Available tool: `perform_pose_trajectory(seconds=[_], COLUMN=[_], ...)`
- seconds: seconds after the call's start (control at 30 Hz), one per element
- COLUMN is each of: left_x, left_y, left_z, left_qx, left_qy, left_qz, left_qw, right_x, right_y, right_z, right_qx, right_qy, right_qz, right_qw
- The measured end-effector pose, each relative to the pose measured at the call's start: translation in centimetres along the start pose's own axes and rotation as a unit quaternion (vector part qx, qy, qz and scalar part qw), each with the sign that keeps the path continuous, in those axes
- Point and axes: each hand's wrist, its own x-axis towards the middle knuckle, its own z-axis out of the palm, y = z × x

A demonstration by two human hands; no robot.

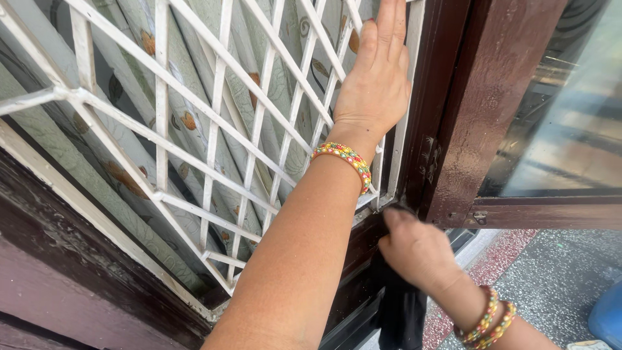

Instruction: The person wipes the wooden window frame and glass with a black cloth. They clean the frame edges, corners, and the glass pane, moving the cloth along the surfaces.

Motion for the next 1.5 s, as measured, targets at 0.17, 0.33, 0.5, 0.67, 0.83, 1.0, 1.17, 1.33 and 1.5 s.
perform_pose_trajectory(seconds=[0.17,0.33,0.5,0.67,0.83,1.0,1.17,1.33,1.5], left_x=[-0.2,0.0,-0.1,0.2,-0.3,-0.2,-0.2,-0.1,-0.3], left_y=[0.3,0.2,0.8,0.5,-0.2,-0.2,-0.1,0.0,0.5], left_z=[0.3,0.5,0.7,1.0,-0.2,-0.4,0.0,0.4,1.0], left_qx=[-0.009,-0.030,-0.067,-0.057,-0.002,-0.010,-0.002,-0.032,-0.048], left_qy=[0.000,0.003,-0.041,-0.005,-0.005,-0.012,-0.002,0.002,0.008], left_qz=[0.005,0.011,0.024,0.009,0.003,0.001,0.004,0.005,0.001], left_qw=[1.000,0.999,0.997,0.998,1.000,1.000,1.000,0.999,0.999], right_x=[2.4,3.2,3.6,3.0,1.0,-2.0,-2.8,-4.8,-4.0], right_y=[2.3,3.4,3.5,2.8,4.0,6.4,8.9,12.3,14.0], right_z=[1.0,6.8,6.8,5.8,6.9,8.2,9.3,13.3,14.4], right_qx=[-0.023,-0.066,-0.070,-0.062,-0.015,0.033,0.022,0.052,0.163], right_qy=[0.132,0.162,0.048,0.021,0.125,0.168,0.113,0.205,0.164], right_qz=[-0.021,-0.071,-0.011,0.010,-0.054,-0.134,-0.162,-0.147,0.058], right_qw=[0.991,0.982,0.996,0.998,0.991,0.976,0.980,0.966,0.971])
